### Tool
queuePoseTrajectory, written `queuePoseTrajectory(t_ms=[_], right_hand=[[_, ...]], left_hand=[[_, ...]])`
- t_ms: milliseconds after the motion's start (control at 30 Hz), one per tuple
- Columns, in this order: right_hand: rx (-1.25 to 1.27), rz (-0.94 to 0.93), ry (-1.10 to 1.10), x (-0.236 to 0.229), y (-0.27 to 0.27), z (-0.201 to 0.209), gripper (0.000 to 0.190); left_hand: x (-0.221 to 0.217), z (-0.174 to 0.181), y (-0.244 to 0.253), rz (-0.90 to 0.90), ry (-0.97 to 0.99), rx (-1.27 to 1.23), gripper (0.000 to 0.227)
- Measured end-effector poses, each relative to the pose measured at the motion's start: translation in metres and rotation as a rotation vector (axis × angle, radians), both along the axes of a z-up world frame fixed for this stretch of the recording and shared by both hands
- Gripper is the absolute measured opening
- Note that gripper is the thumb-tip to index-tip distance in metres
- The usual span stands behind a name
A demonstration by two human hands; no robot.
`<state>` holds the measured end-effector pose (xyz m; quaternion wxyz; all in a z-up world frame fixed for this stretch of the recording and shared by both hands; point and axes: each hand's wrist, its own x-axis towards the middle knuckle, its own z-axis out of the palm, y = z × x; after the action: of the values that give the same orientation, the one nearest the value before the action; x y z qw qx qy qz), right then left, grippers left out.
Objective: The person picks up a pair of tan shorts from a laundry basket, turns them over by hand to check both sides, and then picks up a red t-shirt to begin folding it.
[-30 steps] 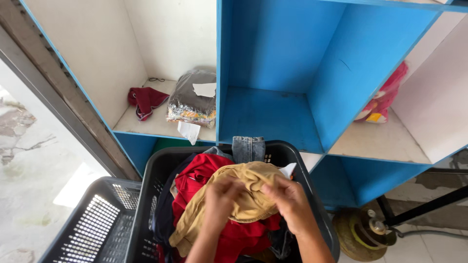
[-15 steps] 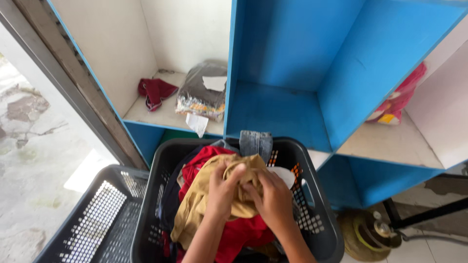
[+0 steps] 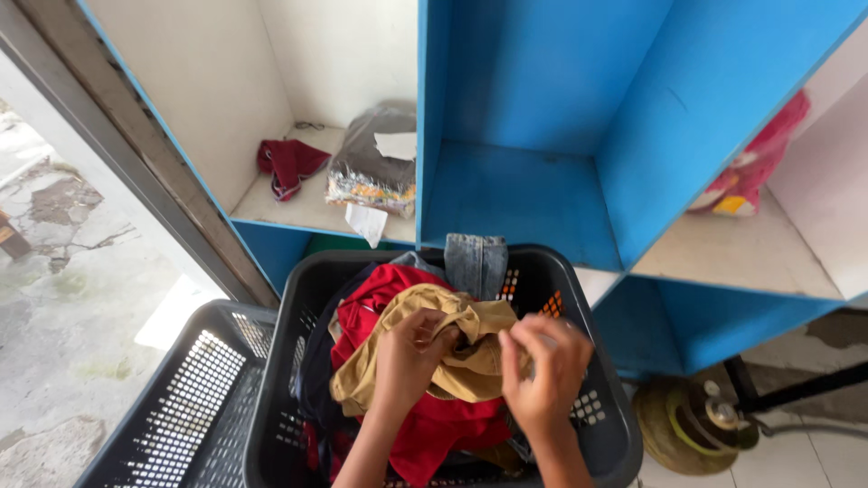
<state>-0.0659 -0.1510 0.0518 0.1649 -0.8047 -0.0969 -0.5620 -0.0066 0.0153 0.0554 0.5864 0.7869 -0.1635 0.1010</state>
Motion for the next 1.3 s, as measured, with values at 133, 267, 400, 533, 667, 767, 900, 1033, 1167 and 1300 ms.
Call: queuePoseTrajectory(t_ms=[133, 267, 400, 533, 667, 767, 900, 1033, 1167, 1300], right_hand=[[0.095, 0.107, 0.232, 0.000, 0.006, -0.038, 0.013], [0.062, -0.156, 0.473, 0.002, -0.006, -0.036, 0.016], [-0.007, -0.198, 0.645, -0.009, -0.018, -0.012, 0.031], [-0.003, -0.270, 0.686, 0.000, -0.024, -0.023, 0.034], [-0.053, -0.308, 0.548, 0.027, -0.013, -0.071, 0.024], [0.055, -0.198, 0.504, 0.033, -0.013, -0.082, 0.019], [0.305, 0.006, 0.585, 0.034, -0.031, -0.056, 0.010], [0.605, 0.291, 0.607, 0.026, -0.036, -0.010, 0.006], [0.842, 0.523, 0.209, 0.005, -0.073, 0.043, 0.011], [0.945, 0.611, 0.035, -0.003, -0.085, 0.054, 0.014]], left_hand=[[0.003, -0.010, -0.011, -0.010, 0.092, -0.011, 0.023], [-0.003, -0.012, -0.035, -0.016, 0.127, -0.053, 0.023], [-0.003, -0.013, -0.050, -0.019, 0.094, -0.202, 0.026], [0.000, -0.012, -0.059, -0.110, 0.082, -0.188, 0.028], [0.010, -0.022, -0.050, -0.336, 0.074, -0.127, 0.027], [0.013, -0.030, -0.032, -0.362, 0.075, -0.166, 0.032], [0.008, -0.034, 0.003, -0.141, -0.053, 0.233, 0.075], [0.004, -0.056, 0.004, -0.047, -0.067, 0.468, 0.101], [0.022, -0.076, 0.006, 0.213, -0.143, 0.749, 0.073], [0.042, -0.064, 0.003, 0.361, -0.337, 0.761, 0.045]])
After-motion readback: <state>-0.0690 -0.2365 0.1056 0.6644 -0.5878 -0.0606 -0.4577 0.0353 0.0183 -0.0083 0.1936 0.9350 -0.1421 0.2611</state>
